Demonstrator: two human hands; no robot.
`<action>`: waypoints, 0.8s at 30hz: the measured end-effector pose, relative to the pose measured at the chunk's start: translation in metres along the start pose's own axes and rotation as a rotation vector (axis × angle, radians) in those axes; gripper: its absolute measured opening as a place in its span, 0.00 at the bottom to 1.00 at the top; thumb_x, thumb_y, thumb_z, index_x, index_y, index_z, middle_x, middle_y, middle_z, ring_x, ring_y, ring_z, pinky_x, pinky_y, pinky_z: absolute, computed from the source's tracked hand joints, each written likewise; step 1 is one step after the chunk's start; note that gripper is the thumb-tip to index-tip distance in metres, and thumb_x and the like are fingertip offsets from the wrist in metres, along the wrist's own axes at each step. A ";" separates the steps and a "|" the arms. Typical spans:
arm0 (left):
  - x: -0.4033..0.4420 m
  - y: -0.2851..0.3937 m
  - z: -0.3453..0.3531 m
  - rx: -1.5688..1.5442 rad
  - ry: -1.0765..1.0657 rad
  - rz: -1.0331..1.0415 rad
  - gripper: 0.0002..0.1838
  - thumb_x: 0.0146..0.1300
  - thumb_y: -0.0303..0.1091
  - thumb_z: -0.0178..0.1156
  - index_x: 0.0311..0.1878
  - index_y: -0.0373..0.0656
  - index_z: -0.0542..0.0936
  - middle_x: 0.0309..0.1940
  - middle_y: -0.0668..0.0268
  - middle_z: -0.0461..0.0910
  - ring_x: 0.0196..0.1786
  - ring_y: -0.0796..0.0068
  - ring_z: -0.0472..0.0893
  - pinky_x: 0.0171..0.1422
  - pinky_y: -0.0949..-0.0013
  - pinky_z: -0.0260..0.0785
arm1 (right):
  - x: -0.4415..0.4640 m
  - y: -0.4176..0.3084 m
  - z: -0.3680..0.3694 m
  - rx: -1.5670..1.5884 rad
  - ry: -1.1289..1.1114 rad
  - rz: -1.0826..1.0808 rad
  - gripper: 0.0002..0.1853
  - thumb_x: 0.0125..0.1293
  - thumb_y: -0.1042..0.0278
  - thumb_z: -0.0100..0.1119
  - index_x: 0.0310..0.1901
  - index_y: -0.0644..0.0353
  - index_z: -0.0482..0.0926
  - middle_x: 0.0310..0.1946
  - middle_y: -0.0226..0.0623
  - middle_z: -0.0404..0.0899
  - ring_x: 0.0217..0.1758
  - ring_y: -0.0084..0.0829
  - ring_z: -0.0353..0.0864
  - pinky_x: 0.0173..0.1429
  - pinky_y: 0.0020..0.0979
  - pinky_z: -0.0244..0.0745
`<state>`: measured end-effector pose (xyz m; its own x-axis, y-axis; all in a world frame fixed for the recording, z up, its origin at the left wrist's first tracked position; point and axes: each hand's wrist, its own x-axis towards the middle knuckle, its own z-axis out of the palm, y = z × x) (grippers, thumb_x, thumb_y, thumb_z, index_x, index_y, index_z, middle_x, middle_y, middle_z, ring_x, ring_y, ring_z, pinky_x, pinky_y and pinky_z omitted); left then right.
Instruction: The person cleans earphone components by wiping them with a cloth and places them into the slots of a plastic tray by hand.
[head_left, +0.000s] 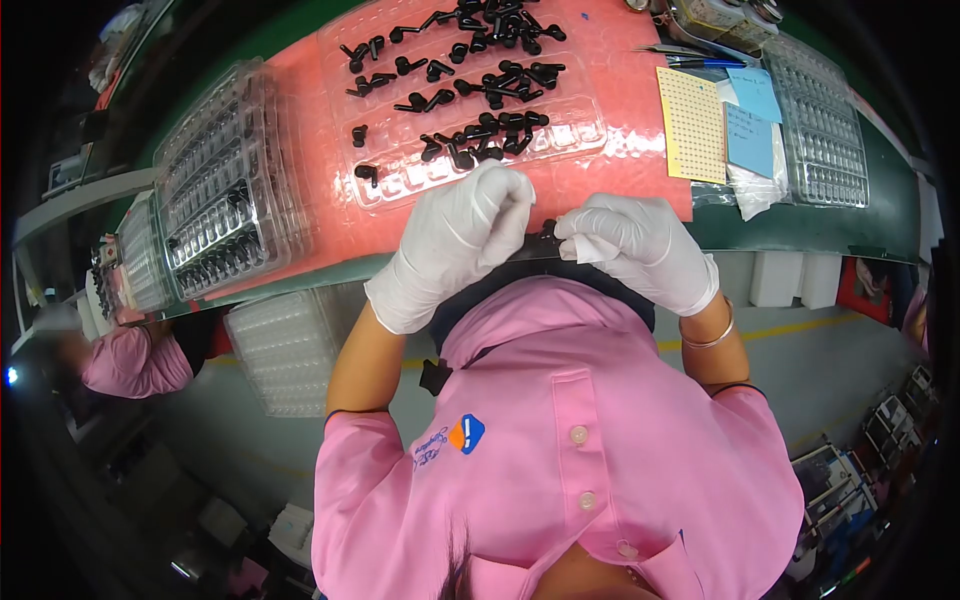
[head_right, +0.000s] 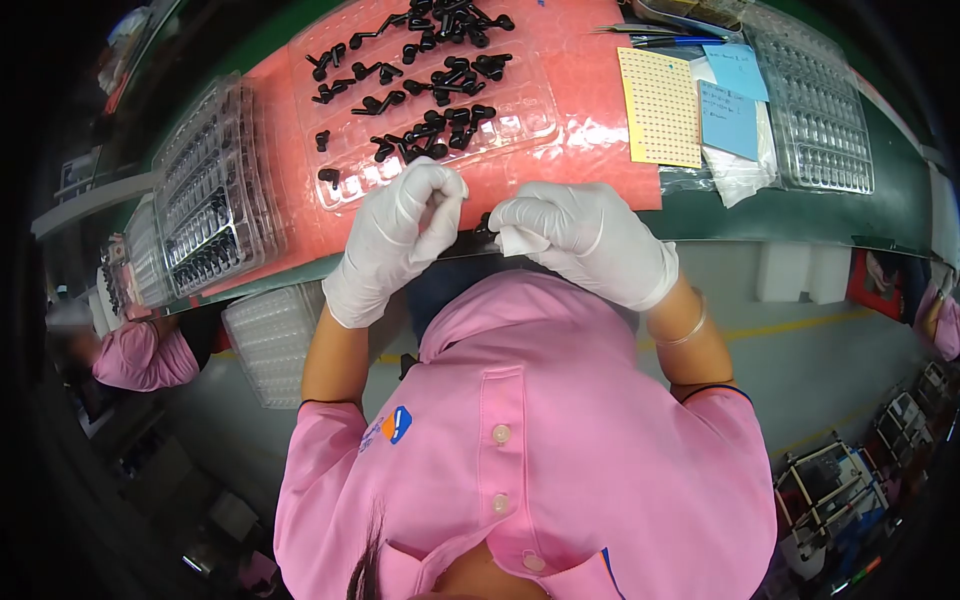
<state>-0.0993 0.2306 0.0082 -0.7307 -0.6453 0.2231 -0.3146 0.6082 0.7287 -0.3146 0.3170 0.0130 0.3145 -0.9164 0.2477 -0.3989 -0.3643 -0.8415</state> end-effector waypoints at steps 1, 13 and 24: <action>0.004 -0.001 -0.001 -0.027 0.022 -0.028 0.11 0.57 0.20 0.63 0.41 0.43 0.75 0.30 0.66 0.76 0.25 0.74 0.78 0.30 0.74 0.71 | -0.001 0.000 0.000 0.036 0.034 0.012 0.11 0.61 0.73 0.67 0.46 0.59 0.80 0.30 0.33 0.80 0.30 0.31 0.83 0.34 0.28 0.77; 0.228 -0.047 -0.001 0.755 0.167 0.341 0.04 0.61 0.33 0.54 0.34 0.45 0.77 0.29 0.61 0.77 0.34 0.62 0.80 0.37 0.56 0.68 | -0.024 0.008 -0.005 -0.036 0.178 0.088 0.10 0.62 0.73 0.67 0.44 0.60 0.79 0.29 0.36 0.80 0.30 0.32 0.83 0.35 0.28 0.76; 0.265 -0.071 0.003 1.012 -0.360 0.247 0.12 0.64 0.38 0.55 0.43 0.43 0.84 0.52 0.59 0.81 0.58 0.56 0.77 0.59 0.48 0.68 | -0.039 0.020 -0.006 -0.055 0.221 0.083 0.11 0.61 0.71 0.68 0.44 0.59 0.79 0.31 0.37 0.81 0.30 0.35 0.83 0.35 0.30 0.77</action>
<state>-0.2728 0.0178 0.0139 -0.9240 -0.3812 -0.0314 -0.3664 0.9056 -0.2135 -0.3397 0.3443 -0.0102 0.0852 -0.9553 0.2831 -0.4634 -0.2895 -0.8375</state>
